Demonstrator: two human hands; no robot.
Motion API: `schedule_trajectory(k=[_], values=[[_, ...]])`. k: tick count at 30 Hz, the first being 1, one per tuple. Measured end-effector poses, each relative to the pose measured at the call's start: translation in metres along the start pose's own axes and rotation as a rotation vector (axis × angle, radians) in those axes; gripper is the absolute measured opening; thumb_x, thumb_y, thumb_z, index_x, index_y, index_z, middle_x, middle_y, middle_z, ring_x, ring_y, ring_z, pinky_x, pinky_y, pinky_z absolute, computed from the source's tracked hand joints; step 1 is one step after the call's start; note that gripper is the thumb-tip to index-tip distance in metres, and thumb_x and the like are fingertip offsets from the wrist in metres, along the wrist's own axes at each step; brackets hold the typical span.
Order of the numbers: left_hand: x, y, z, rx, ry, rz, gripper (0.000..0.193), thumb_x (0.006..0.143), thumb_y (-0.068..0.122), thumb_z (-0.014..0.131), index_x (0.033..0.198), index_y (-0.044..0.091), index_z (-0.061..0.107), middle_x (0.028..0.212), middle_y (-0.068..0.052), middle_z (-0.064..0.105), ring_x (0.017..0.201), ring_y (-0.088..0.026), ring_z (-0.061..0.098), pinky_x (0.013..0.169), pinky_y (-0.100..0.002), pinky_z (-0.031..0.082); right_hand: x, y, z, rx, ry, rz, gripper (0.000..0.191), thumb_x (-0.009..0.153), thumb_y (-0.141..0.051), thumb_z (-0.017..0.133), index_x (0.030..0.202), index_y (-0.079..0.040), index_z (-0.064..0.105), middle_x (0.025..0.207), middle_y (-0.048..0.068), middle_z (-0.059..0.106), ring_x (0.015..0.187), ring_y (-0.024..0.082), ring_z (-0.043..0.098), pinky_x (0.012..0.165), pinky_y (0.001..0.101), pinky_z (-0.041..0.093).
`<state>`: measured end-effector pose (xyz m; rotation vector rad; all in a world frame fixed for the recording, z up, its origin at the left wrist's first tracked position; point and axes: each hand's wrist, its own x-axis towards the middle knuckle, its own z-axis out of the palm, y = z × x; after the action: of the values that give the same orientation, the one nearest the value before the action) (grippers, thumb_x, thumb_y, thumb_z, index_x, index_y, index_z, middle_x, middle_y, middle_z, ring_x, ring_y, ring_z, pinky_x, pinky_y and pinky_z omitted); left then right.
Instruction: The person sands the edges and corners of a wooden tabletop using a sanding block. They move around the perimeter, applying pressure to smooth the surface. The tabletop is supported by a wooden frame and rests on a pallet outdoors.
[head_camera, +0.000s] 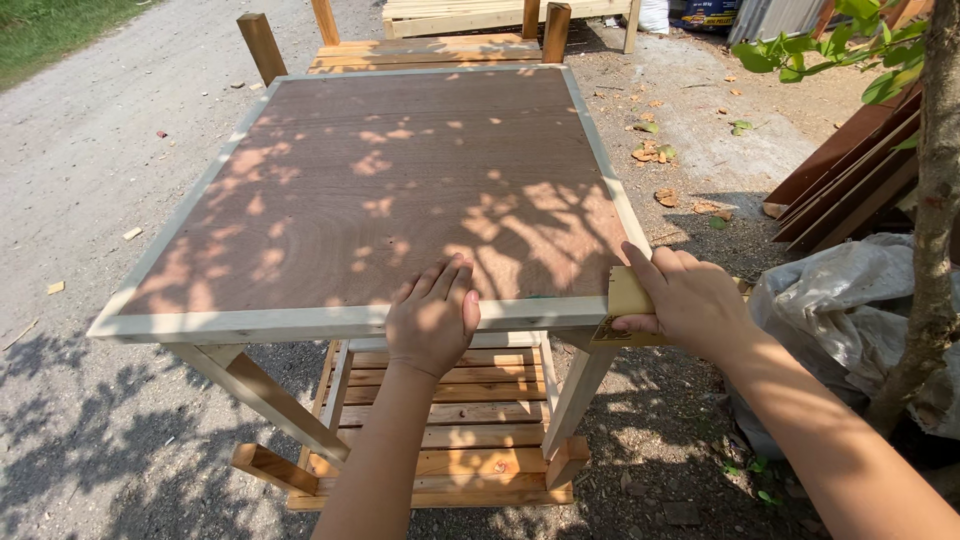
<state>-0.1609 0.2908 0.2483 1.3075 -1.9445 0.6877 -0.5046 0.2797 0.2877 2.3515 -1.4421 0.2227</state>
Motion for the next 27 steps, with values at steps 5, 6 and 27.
schedule_trajectory(k=[5,6,27], values=[[0.001,-0.002,0.001,-0.019,0.004,-0.014,0.036,0.1,0.029,0.051,0.122,0.011,0.074,0.13,-0.005,0.072,0.118,-0.021,0.067,0.096,-0.041,0.052,0.044,-0.087,-0.016,0.061,0.262,-0.177,0.095,0.079,-0.078,0.055,0.145,-0.01,0.051,0.102,0.01,0.063,0.091,0.026,0.066,0.068,0.0414,0.055],[0.001,-0.002,0.001,-0.032,0.017,-0.011,0.036,0.099,0.029,0.052,0.122,0.011,0.073,0.13,-0.005,0.072,0.118,-0.021,0.067,0.095,-0.041,0.052,0.052,-0.104,-0.018,0.08,0.318,-0.212,0.092,0.079,-0.077,0.056,0.143,-0.01,0.053,0.106,0.008,0.064,0.089,0.025,0.066,0.068,0.0423,0.055],[0.002,-0.005,0.004,-0.014,0.067,0.003,0.036,0.101,0.027,0.05,0.121,0.009,0.074,0.128,-0.005,0.073,0.117,-0.021,0.069,0.099,-0.04,0.052,0.07,-0.121,-0.004,0.071,0.216,-0.229,0.095,0.078,-0.076,0.059,0.146,-0.011,0.049,0.113,0.009,0.063,0.095,0.026,0.067,0.065,0.0386,0.056]])
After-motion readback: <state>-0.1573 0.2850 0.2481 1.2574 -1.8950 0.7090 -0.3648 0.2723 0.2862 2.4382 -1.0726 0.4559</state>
